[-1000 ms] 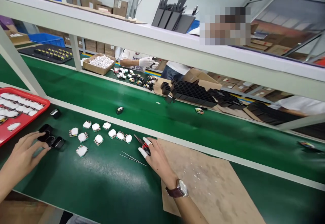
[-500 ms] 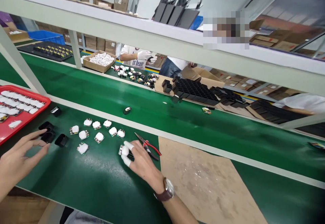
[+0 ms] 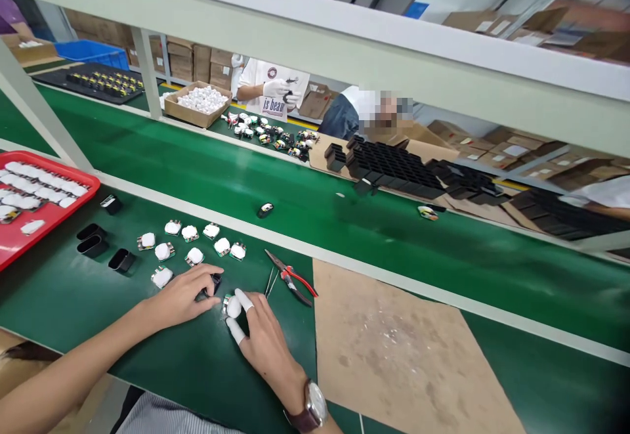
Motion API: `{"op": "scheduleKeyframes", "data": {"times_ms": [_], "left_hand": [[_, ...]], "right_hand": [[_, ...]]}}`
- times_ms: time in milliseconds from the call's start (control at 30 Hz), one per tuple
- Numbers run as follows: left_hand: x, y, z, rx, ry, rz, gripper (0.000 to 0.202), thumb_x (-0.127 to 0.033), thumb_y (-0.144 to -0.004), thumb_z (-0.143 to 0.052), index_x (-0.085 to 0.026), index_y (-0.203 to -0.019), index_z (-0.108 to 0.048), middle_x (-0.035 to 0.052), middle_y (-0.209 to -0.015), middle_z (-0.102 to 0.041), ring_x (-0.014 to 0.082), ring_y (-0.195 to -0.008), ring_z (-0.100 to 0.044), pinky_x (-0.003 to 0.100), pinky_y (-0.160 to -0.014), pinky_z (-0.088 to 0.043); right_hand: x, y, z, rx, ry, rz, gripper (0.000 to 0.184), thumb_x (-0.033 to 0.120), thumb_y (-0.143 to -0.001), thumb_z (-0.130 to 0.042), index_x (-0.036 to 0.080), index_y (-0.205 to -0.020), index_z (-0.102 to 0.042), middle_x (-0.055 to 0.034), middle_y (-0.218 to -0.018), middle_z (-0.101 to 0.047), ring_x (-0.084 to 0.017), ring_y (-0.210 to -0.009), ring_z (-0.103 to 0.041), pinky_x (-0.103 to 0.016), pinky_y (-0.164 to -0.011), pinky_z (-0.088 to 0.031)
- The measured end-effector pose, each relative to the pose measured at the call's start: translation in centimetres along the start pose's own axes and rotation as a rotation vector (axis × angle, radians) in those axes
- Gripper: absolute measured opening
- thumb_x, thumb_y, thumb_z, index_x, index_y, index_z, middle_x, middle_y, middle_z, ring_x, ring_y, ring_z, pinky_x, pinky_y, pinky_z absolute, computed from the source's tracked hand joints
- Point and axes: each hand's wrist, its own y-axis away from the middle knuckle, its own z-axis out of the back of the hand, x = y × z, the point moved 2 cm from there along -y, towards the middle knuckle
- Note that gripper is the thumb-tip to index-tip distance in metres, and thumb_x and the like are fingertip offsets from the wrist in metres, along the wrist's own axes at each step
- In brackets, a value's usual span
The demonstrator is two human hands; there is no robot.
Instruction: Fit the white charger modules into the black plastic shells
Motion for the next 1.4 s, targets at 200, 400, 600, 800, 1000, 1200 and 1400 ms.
{"op": "scheduleKeyframes", "data": {"times_ms": [200, 400, 600, 800, 1000, 1200, 1400], "left_hand": [[1.2, 0.5, -0.3, 0.060, 0.119, 0.142, 0.064, -0.028, -0.092, -0.076, -0.031, -0.148, -0.045, 0.0107, -0.149, -0.057, 0.0222, -0.099, -0.072, 0.039, -0.089, -0.064], [0.3, 0.6, -0.4, 0.054, 0.128, 0.023, 0.074, -0.007, -0.097, -0.051, -0.033, -0.162, -0.030, 0.0084, -0.159, -0.051, 0.0273, -0.149, -0.047, 0.051, -0.126, -0.041], [-0.5, 0.5, -0.3, 0.046, 0.101, 0.018, 0.085, -0.021, -0.091, -0.075, -0.035, -0.163, -0.032, 0.0102, -0.168, -0.037, 0.0345, -0.155, -0.036, 0.059, -0.127, -0.038], [-0.1, 0.2, -2.6, 0.092, 0.194, 0.032, 0.088, -0.023, -0.098, -0.070, -0.036, -0.168, -0.019, 0.0117, -0.164, -0.045, 0.0324, -0.151, -0.044, 0.057, -0.123, -0.044], [0.1, 0.5, -3.4, 0.131, 0.227, 0.073, 0.092, -0.027, -0.092, -0.078, -0.037, -0.166, -0.025, 0.0113, -0.152, -0.056, 0.0320, -0.136, -0.061, 0.046, -0.110, -0.055], [0.2, 0.6, -3.4, 0.102, 0.104, 0.108, 0.068, -0.041, -0.095, -0.077, -0.033, -0.153, -0.043, 0.0081, -0.126, -0.066, 0.0305, -0.115, -0.069, 0.042, -0.096, -0.058], [0.1, 0.4, -3.3, 0.051, -0.004, 0.087, 0.071, -0.056, -0.088, -0.081, -0.026, -0.144, -0.048, 0.0125, -0.133, -0.063, 0.0352, -0.114, -0.070, 0.046, -0.091, -0.060]], "right_hand": [[0.2, -0.2, 0.9, -0.068, -0.121, 0.007, 0.051, 0.013, -0.100, -0.058, 0.025, -0.149, -0.048, -0.0111, -0.122, -0.067, -0.028, -0.113, -0.064, -0.048, -0.094, -0.062], [1.1, -2.0, 3.1, -0.152, -0.159, 0.021, 0.055, 0.012, -0.097, -0.060, 0.031, -0.147, -0.051, -0.0104, -0.122, -0.065, -0.028, -0.114, -0.066, -0.048, -0.095, -0.060], [0.9, -2.8, 3.9, -0.128, -0.075, 0.043, 0.058, 0.010, -0.097, -0.062, 0.032, -0.150, -0.050, -0.0118, -0.126, -0.063, -0.028, -0.117, -0.065, -0.050, -0.097, -0.060], [0.2, -2.0, 3.8, -0.172, -0.122, -0.119, 0.054, 0.020, -0.100, -0.062, 0.029, -0.151, -0.050, -0.0132, -0.127, -0.064, -0.028, -0.116, -0.069, -0.048, -0.096, -0.063], [-0.8, -0.9, 1.0, -0.173, -0.591, -0.363, 0.054, 0.032, -0.102, -0.061, 0.024, -0.152, -0.043, -0.0154, -0.132, -0.066, -0.024, -0.105, -0.077, -0.041, -0.088, -0.068], [0.1, -0.7, 2.7, -0.199, -0.331, -0.234, 0.048, 0.027, -0.102, -0.061, 0.026, -0.148, -0.049, -0.0149, -0.135, -0.060, -0.025, -0.116, -0.072, -0.044, -0.098, -0.065], [2.2, -0.4, 3.8, -0.038, -0.069, -0.058, 0.053, 0.021, -0.102, -0.062, 0.027, -0.152, -0.046, -0.0151, -0.131, -0.063, -0.028, -0.120, -0.069, -0.042, -0.092, -0.065]]}}
